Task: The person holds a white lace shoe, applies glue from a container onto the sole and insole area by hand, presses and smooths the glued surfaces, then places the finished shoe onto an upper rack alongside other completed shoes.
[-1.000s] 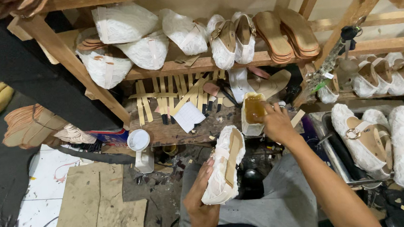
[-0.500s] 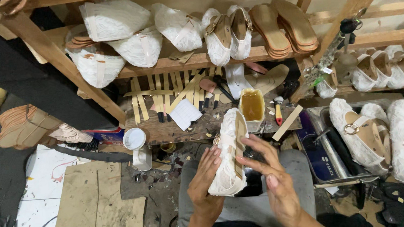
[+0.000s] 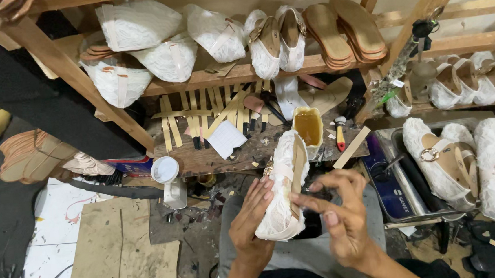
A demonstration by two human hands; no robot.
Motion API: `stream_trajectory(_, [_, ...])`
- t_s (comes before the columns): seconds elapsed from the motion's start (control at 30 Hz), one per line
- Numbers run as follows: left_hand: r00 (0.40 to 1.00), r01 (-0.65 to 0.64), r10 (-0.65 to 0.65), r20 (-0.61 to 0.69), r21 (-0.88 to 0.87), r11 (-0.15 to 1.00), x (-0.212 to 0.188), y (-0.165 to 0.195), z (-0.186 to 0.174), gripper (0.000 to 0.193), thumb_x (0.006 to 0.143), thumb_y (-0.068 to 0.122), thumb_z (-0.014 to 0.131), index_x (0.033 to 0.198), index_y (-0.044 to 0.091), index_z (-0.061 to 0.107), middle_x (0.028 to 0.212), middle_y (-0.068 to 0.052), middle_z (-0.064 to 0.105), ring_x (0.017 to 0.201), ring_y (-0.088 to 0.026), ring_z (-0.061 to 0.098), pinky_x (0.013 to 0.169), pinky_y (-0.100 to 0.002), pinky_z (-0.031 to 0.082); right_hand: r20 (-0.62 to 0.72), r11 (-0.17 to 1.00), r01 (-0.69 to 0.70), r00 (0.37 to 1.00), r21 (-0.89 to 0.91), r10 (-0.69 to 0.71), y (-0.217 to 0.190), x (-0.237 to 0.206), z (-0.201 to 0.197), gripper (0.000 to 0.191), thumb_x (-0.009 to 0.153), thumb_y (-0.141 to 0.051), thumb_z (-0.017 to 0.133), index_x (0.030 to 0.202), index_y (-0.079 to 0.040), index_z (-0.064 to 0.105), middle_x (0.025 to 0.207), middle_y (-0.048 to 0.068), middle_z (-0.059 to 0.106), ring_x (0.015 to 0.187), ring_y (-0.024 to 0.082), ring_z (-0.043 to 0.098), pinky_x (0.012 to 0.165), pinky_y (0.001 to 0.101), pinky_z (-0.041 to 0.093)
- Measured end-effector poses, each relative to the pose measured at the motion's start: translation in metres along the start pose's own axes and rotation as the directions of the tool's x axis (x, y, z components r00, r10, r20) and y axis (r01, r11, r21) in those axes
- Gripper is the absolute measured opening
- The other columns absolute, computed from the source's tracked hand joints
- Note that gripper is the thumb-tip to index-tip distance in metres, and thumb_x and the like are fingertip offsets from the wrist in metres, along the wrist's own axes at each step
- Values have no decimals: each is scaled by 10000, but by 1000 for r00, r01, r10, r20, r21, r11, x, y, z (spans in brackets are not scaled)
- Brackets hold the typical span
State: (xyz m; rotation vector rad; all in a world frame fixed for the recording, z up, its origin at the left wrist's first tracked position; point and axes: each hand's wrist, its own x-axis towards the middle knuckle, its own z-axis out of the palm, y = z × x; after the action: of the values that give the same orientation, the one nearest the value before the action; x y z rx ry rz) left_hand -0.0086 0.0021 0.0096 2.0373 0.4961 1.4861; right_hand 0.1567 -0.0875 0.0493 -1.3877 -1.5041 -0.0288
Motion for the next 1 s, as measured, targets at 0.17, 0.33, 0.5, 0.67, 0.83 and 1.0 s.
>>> stream_trajectory(0.17, [1000,8,-8,8,-9,1000,2,1,-2,503,823,-8,815,1295,2,641,1348,-200,685,1325,-357,653,1206,-543,455,65,998,62,996,22,-64,0,1,-2,533,1066,-396,336,1207,-140,782,1056,62,626,1139,267,468,1113,475,286])
stream_trajectory(0.33, [1000,6,-6,19,-14,1000,3,2,-2,509,815,-15,815,1293,-7,642,1346,-211,686,1330,-360,652,1209,-544,454,47,1000,19,999,25,-20,-3,3,-4,553,1055,-405,330,1231,-132,777,1062,74,605,1133,280,444,1100,460,282])
stream_trajectory(0.5, [1000,22,-21,18,-38,999,3,2,-3,522,808,-13,821,1296,-9,636,1348,-214,682,1333,-365,649,1207,-542,452,53,994,111,992,-5,-111,-6,5,-5,516,1065,-415,349,1187,-177,790,1024,57,582,1123,268,440,1136,461,292])
stream_trajectory(0.67, [999,35,-33,22,-55,998,4,2,-2,527,812,-19,810,1310,-9,636,1356,-213,684,1342,-370,648,1209,-536,457,82,997,80,993,-7,-79,-6,8,-6,524,1056,-402,352,1191,-152,792,1018,60,595,1120,264,456,1119,481,263])
stream_trajectory(0.83, [998,50,-48,35,-50,997,4,3,-3,548,798,-16,822,1314,-5,637,1361,-207,680,1348,-372,637,1202,-528,460,87,998,47,995,-33,-44,0,7,-4,510,1053,-392,361,1209,-153,784,1052,68,597,1133,277,450,1114,480,265])
stream_trajectory(1.0, [997,68,-66,35,-53,996,5,4,-3,541,798,-24,822,1307,-9,641,1363,-205,680,1338,-359,646,1197,-510,468,200,960,-96,979,264,43,5,4,-4,551,1049,-405,358,1259,-113,776,1110,87,588,1167,284,442,1154,491,253])
